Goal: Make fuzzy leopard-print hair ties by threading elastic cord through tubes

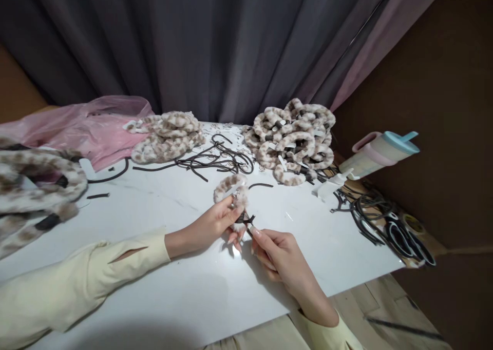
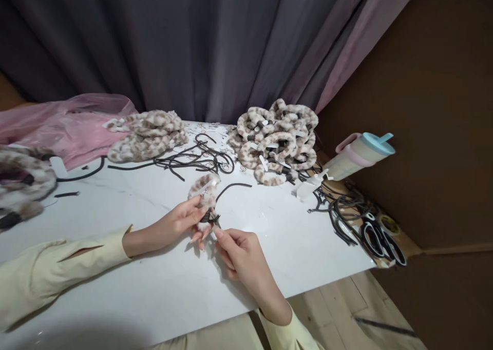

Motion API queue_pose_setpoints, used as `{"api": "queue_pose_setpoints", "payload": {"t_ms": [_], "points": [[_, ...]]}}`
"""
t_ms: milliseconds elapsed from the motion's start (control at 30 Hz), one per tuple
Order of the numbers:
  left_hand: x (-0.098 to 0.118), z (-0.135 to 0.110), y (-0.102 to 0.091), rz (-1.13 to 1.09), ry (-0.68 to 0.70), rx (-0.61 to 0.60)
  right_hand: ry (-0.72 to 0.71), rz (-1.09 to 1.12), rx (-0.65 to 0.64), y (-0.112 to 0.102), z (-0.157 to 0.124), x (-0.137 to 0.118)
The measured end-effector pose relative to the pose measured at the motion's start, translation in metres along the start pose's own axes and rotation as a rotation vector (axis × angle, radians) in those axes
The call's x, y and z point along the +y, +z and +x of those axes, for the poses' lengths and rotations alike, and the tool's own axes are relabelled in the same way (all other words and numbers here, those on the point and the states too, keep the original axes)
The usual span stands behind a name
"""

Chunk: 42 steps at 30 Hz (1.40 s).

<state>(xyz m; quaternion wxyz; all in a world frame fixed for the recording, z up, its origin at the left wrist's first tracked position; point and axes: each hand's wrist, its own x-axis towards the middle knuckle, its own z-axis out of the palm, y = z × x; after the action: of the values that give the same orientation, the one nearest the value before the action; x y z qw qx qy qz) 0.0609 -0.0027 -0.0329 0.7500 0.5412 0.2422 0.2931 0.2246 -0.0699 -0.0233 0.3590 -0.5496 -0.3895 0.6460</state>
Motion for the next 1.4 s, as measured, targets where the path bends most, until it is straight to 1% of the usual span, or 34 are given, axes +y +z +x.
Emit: {"api": "queue_pose_setpoints", "payload": {"t_ms": [567,933,1100,1400], "points": [[0.0,0.002,-0.001,-0.003,0.012,0.003,-0.021,0.017,0.028,0.0,0.0,0.005],[0.011,0.001,-0.001,0.009,0.033,0.017,-0.08,-0.044,0.054,-0.001,-0.005,0.004],[0.014,0.001,-0.001,0.015,0.044,0.008,-0.047,-0.031,0.025,-0.003,-0.003,0.003],[0.009,0.001,-0.002,-0.024,0.018,-0.01,-0.009,-0.034,-0.052,-0.005,-0.003,0.003]]}}
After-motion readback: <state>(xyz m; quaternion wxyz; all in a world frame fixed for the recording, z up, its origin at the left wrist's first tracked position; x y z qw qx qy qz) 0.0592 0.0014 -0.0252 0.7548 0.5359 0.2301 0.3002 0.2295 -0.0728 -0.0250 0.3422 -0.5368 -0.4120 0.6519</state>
